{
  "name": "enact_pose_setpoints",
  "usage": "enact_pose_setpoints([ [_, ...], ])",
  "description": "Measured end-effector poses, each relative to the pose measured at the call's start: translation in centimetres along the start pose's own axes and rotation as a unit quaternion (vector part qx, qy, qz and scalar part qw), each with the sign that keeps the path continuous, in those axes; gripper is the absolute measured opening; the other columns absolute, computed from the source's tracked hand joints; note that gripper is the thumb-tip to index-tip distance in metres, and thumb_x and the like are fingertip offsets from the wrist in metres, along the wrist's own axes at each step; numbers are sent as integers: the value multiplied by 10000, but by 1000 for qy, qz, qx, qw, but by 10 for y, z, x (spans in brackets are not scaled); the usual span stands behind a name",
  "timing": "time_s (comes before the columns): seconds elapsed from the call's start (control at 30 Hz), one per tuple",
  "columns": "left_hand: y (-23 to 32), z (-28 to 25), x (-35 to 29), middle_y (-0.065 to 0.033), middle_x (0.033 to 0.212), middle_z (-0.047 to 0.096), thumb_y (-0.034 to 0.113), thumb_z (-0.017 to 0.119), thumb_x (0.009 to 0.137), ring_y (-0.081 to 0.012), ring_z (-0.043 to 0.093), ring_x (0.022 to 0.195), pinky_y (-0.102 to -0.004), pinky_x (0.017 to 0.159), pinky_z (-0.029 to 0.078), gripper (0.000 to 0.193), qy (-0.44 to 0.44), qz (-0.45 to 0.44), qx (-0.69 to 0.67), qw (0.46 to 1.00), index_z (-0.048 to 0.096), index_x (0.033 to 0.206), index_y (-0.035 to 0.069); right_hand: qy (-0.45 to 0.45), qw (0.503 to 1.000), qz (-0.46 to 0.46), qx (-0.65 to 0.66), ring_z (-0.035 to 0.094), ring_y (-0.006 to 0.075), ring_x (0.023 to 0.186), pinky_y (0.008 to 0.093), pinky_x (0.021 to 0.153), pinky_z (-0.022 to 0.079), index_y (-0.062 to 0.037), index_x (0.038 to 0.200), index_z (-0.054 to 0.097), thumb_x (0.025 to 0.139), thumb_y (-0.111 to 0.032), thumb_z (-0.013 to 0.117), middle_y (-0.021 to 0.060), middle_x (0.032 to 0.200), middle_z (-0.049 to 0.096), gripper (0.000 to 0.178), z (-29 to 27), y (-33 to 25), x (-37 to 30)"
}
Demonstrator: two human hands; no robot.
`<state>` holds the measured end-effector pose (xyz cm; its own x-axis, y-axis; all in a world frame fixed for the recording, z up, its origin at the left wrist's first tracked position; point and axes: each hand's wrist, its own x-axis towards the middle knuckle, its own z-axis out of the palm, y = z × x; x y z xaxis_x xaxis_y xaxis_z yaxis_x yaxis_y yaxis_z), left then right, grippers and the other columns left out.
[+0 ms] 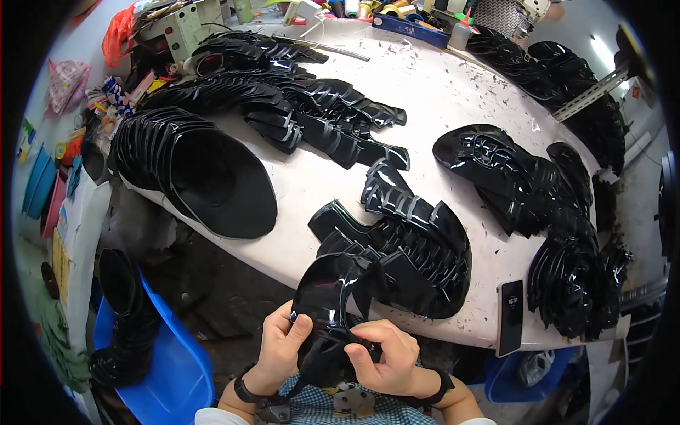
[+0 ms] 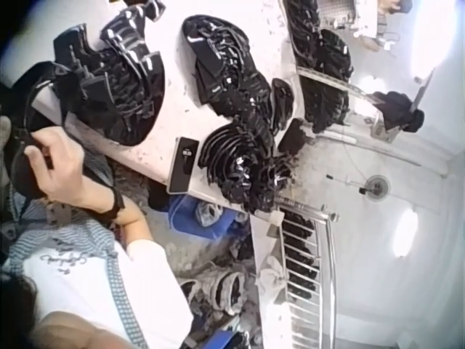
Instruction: The recorder is assembling and organizing black patent leather shoe components at a workstation.
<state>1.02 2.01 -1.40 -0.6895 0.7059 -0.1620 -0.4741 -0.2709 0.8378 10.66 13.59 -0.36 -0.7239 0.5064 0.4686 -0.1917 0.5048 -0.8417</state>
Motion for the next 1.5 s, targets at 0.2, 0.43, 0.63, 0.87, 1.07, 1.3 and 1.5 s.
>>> enact_pose_setpoints([
  [0.2,2,0,2,-93,858,598,275,537,850,-110,574,726,-210,639,465,349,25,-25,-24,999,504,974,-49,-39,999,-29,4,567,156,526,216,462,451,7,885,606,699,-1,635,87,711,601,189,-3,2,5],
  [0.43,2,5,3,-82,841,598,249,525,859,-103,573,720,-209,639,468,308,35,-6,-48,998,508,962,-41,-54,997,-55,-19,606,159,539,210,463,478,34,873,592,645,144,541,117,708,593,258,-2,7,2],
  [0.63,-9,1,1,-50,854,584,252,536,856,-78,541,728,-199,642,439,314,56,57,87,993,508,980,-36,-48,997,-53,16,547,137,482,203,435,433,43,845,577,666,48,590,99,678,578,180,-4,8,1],
  [0.87,-7,10,-4,-34,861,573,262,528,861,-65,505,768,-200,686,404,326,53,92,155,982,507,991,-37,21,1000,2,-4,397,171,382,271,366,320,-23,600,466,752,-46,581,59,490,443,191,4,6,6],
  [1.07,-13,10,-2,-44,880,576,205,506,872,-66,506,771,-189,668,408,296,87,102,133,982,500,1022,-50,-50,996,74,-27,433,178,387,275,370,335,-6,604,467,780,-150,602,70,502,457,265,-1,10,11],
  [1.3,-13,8,-4,-47,893,584,198,504,872,-76,518,778,-200,684,414,281,74,85,121,986,507,1014,-45,-60,985,137,85,557,156,655,243,571,435,26,839,555,754,-198,663,74,699,543,263,-3,7,15],
  [1.5,14,-5,-5,-49,923,593,102,643,768,-90,537,832,-216,723,428,294,-63,-106,26,992,546,1003,-44,-95,974,155,133,496,147,546,239,496,388,14,748,501,743,-76,640,79,660,516,166,-8,8,9],
])
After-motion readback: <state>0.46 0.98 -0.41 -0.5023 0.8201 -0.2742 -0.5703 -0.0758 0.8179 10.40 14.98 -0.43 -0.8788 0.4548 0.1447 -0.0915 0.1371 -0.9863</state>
